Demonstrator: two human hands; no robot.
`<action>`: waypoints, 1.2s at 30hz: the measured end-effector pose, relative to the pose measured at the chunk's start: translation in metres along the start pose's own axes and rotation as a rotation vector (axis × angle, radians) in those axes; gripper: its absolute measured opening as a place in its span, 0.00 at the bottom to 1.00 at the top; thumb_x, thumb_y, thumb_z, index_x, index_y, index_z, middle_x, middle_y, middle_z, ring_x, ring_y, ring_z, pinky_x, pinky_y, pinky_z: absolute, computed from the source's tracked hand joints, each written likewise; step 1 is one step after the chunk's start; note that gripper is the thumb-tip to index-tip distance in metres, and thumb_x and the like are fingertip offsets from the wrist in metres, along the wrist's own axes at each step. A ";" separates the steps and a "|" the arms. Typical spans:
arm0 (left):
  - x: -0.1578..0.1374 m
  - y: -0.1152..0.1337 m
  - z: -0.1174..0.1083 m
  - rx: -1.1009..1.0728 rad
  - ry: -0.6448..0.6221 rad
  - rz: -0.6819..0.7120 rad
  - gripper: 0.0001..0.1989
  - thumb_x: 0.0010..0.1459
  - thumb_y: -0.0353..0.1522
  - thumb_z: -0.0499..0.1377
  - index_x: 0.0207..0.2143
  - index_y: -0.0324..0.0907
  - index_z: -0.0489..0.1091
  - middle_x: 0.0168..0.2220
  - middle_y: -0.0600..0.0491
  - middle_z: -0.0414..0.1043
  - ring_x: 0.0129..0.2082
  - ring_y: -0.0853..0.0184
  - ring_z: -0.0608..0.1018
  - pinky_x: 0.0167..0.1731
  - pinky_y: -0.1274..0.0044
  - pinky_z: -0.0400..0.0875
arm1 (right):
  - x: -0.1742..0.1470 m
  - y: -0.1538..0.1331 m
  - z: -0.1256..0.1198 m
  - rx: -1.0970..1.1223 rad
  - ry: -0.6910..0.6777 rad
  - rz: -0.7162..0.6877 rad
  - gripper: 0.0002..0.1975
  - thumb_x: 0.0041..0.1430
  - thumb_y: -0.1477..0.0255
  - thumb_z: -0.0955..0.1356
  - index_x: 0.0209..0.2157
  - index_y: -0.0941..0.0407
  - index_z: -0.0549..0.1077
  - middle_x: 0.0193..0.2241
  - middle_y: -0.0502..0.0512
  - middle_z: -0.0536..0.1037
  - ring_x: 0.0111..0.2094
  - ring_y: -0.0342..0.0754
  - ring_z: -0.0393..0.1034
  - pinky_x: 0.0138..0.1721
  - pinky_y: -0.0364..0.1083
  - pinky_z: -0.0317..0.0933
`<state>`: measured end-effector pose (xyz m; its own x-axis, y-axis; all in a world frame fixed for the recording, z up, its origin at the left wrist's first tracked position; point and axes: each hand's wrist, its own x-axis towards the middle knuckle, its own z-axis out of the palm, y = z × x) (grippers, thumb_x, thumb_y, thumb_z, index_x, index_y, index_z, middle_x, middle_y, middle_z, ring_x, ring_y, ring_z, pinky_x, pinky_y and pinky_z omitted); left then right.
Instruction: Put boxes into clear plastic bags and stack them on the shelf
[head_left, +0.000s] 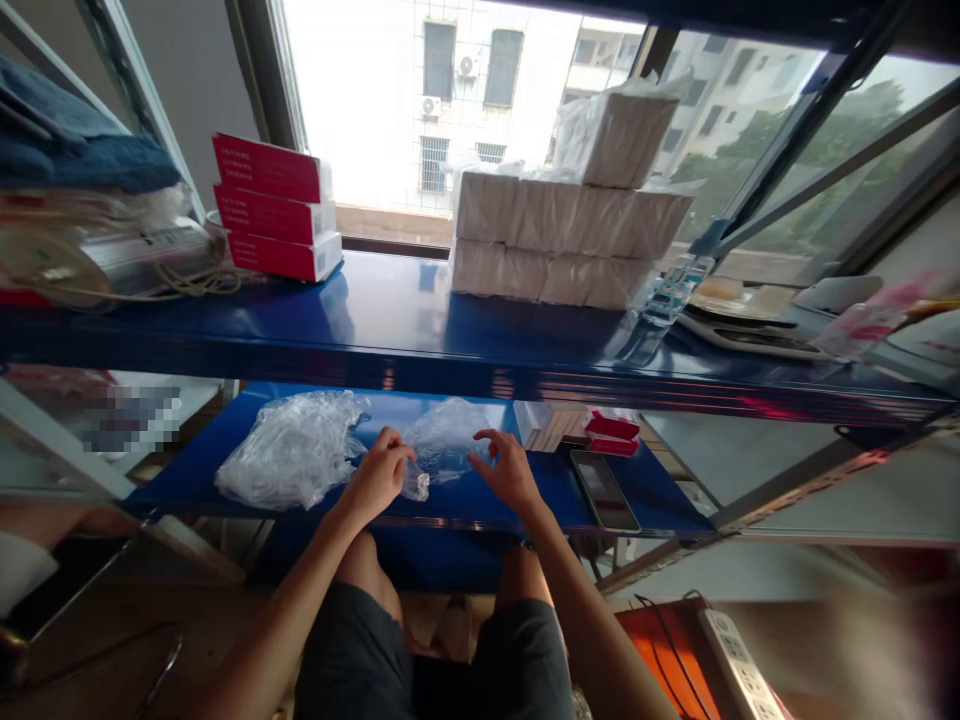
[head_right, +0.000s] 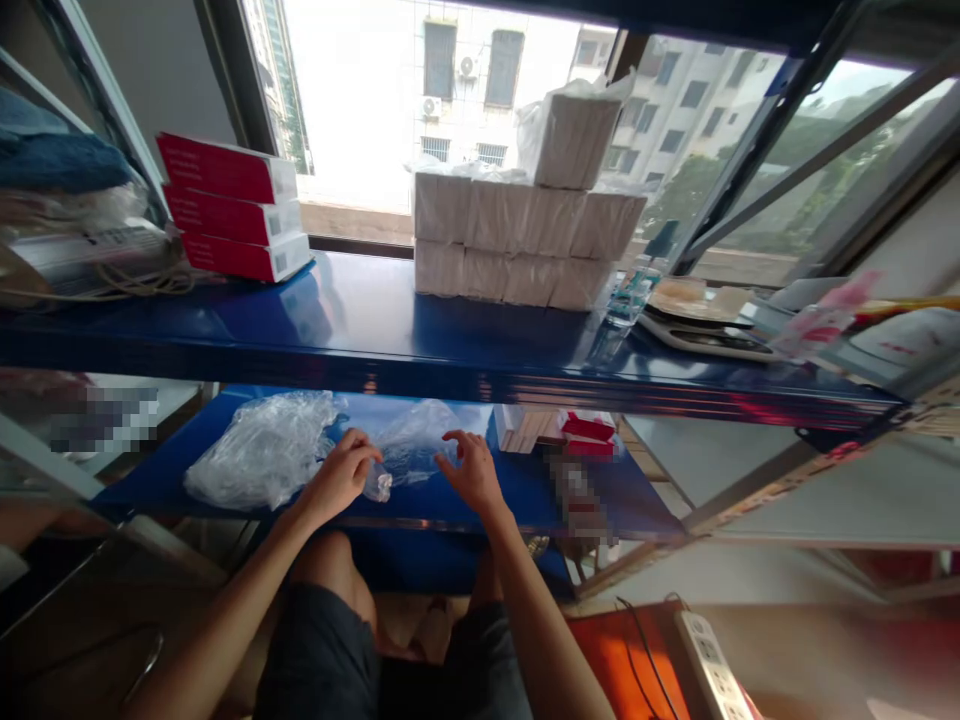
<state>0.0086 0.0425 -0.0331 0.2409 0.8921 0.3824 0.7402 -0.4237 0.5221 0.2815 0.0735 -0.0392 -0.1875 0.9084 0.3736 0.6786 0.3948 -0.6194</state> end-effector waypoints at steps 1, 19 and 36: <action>0.003 0.004 0.003 0.051 0.006 -0.028 0.15 0.66 0.26 0.50 0.35 0.40 0.77 0.42 0.47 0.66 0.35 0.67 0.75 0.40 0.75 0.73 | -0.002 0.001 -0.004 0.033 -0.022 -0.001 0.14 0.64 0.64 0.69 0.48 0.54 0.77 0.35 0.56 0.73 0.35 0.51 0.72 0.39 0.50 0.69; 0.029 0.015 0.028 0.184 0.057 -0.088 0.27 0.65 0.22 0.49 0.65 0.43 0.63 0.47 0.45 0.71 0.43 0.61 0.78 0.49 0.70 0.74 | -0.003 -0.020 -0.010 -0.428 -0.082 0.055 0.16 0.69 0.66 0.65 0.34 0.56 0.82 0.40 0.63 0.82 0.37 0.56 0.77 0.38 0.49 0.66; 0.048 -0.020 0.030 -0.127 -0.069 0.028 0.43 0.50 0.17 0.55 0.68 0.49 0.59 0.62 0.45 0.56 0.44 0.68 0.77 0.46 0.75 0.77 | 0.066 -0.018 0.006 -0.473 -0.494 -0.312 0.20 0.63 0.81 0.64 0.50 0.53 0.81 0.46 0.61 0.83 0.45 0.54 0.78 0.46 0.48 0.66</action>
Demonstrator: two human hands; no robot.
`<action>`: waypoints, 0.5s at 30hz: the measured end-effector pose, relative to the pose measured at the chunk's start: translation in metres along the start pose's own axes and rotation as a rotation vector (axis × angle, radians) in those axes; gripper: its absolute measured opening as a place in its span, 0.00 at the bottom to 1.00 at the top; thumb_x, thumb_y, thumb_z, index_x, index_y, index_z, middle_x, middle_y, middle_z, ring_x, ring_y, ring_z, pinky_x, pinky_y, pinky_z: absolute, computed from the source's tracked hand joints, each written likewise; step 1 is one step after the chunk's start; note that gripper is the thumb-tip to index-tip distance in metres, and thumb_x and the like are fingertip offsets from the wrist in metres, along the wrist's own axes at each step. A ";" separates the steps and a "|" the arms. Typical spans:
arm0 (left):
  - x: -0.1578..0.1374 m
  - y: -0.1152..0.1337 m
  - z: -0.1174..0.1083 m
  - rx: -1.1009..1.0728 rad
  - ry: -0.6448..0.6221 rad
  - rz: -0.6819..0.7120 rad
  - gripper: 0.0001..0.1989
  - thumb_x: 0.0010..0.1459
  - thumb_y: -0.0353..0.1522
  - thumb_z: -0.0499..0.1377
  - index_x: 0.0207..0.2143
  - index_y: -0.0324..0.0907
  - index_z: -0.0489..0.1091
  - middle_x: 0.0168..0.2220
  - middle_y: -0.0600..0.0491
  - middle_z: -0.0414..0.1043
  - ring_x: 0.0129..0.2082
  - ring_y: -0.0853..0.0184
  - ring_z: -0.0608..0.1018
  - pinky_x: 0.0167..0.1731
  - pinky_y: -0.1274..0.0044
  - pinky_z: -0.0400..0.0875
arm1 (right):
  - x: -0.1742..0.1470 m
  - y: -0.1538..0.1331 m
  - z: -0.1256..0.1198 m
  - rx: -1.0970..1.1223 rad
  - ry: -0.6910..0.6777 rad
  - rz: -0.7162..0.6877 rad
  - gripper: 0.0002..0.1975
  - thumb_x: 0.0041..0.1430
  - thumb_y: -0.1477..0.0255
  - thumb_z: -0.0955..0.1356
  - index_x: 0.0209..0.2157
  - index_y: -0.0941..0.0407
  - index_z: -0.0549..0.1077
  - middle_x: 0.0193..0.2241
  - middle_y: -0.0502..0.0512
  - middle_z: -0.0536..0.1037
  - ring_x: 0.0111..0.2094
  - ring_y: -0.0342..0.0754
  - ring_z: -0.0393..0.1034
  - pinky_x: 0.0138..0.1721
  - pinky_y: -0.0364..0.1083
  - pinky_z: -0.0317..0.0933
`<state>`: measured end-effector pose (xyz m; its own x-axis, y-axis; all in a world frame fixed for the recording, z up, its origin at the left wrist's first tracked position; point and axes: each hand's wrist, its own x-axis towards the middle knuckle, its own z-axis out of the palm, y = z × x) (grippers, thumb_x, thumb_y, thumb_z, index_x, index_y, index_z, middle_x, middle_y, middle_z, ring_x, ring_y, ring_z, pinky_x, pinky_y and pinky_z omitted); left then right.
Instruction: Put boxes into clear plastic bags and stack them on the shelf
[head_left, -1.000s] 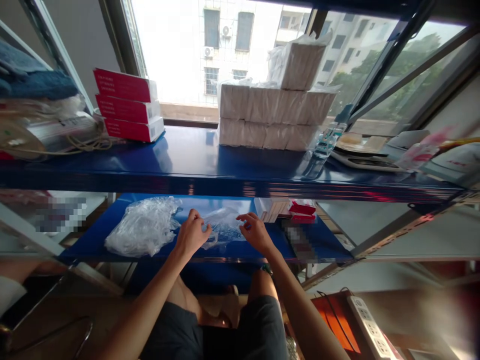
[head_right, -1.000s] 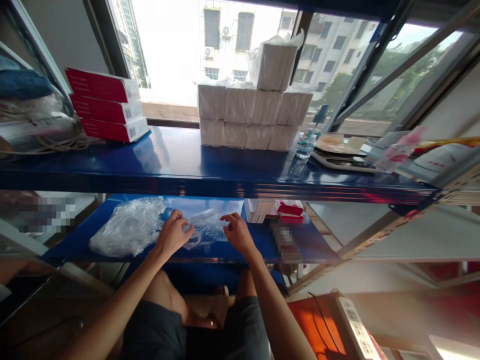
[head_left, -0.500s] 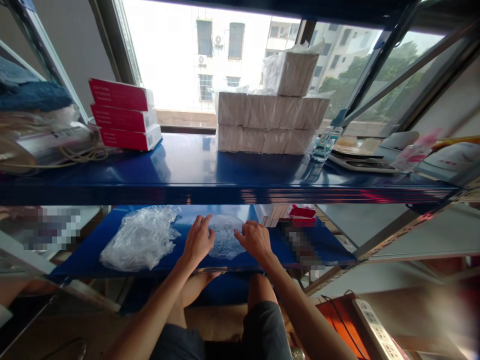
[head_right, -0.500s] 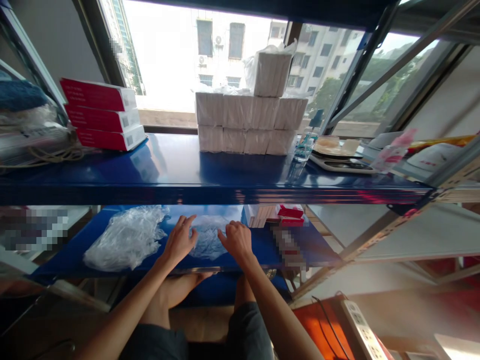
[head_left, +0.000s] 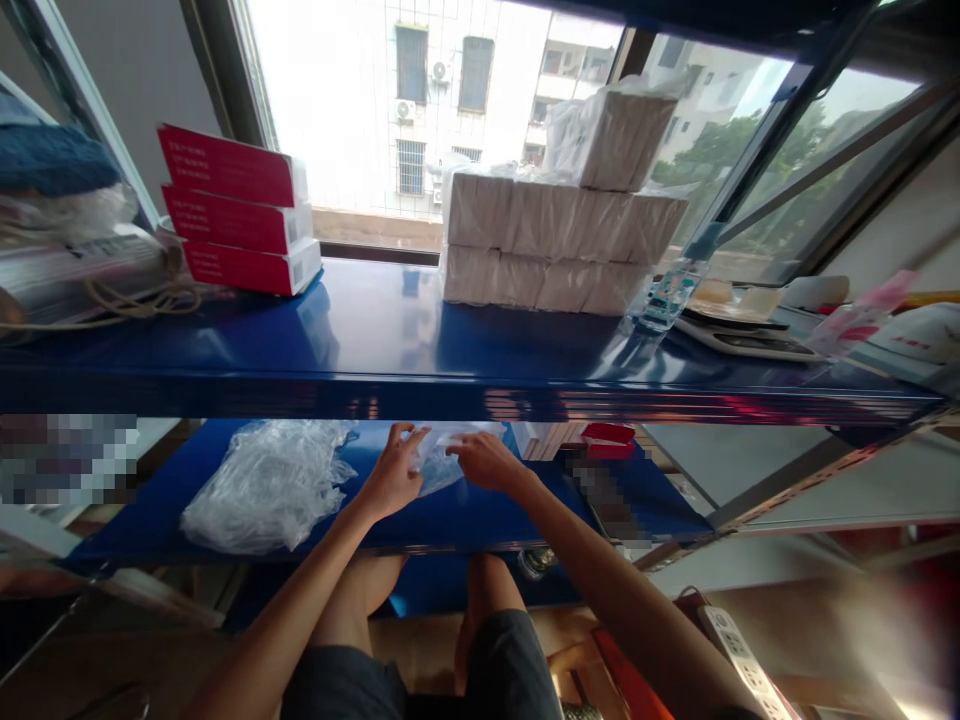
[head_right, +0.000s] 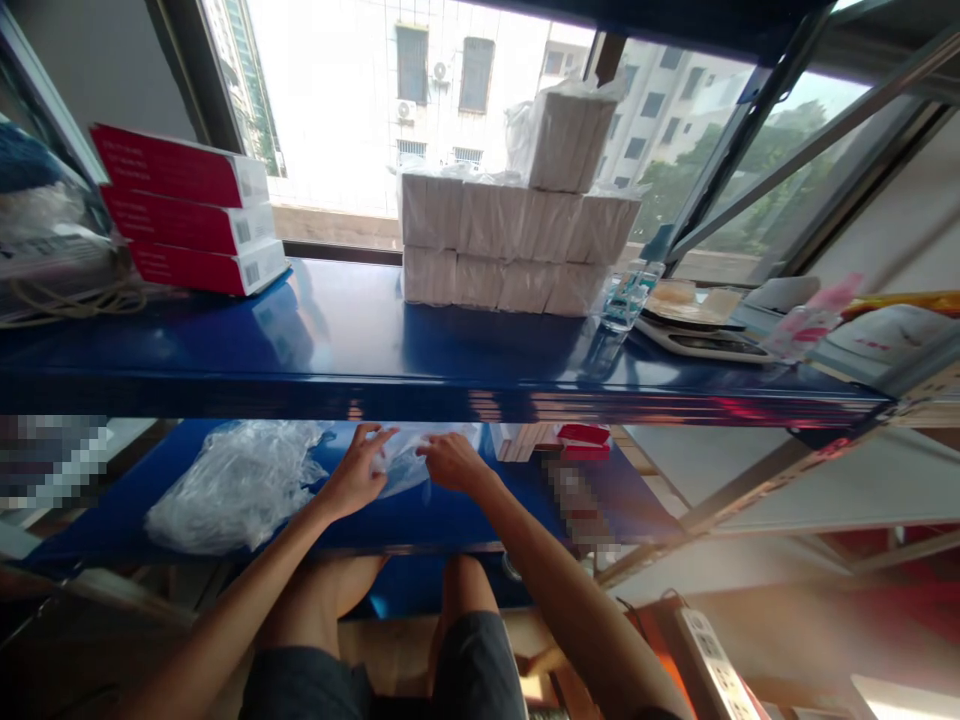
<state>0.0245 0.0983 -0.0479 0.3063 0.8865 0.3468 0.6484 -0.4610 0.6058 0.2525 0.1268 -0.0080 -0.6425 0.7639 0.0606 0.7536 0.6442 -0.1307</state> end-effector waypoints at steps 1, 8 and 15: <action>-0.001 -0.001 -0.003 0.043 -0.010 -0.018 0.42 0.50 0.18 0.56 0.68 0.48 0.59 0.62 0.44 0.56 0.43 0.68 0.77 0.47 0.74 0.77 | 0.004 0.008 0.001 0.020 -0.032 0.011 0.20 0.63 0.80 0.65 0.51 0.52 0.81 0.43 0.60 0.84 0.43 0.54 0.79 0.44 0.47 0.66; 0.001 -0.005 -0.014 0.486 -0.106 -0.243 0.41 0.55 0.27 0.60 0.71 0.43 0.54 0.72 0.37 0.48 0.61 0.45 0.71 0.51 0.64 0.73 | 0.008 0.025 0.012 0.066 -0.169 -0.017 0.11 0.42 0.72 0.79 0.32 0.49 0.85 0.23 0.49 0.79 0.27 0.49 0.75 0.32 0.43 0.65; 0.012 0.008 -0.020 0.448 -0.112 0.152 0.25 0.59 0.22 0.58 0.57 0.49 0.74 0.67 0.45 0.62 0.69 0.45 0.62 0.67 0.55 0.58 | 0.008 0.016 0.013 -0.018 -0.104 -0.179 0.11 0.61 0.80 0.68 0.38 0.56 0.82 0.38 0.60 0.82 0.40 0.51 0.75 0.40 0.46 0.65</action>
<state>0.0191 0.1046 -0.0247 0.4779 0.8208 0.3128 0.8194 -0.5449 0.1778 0.2574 0.1428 -0.0228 -0.7764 0.6299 -0.0215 0.6281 0.7705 -0.1089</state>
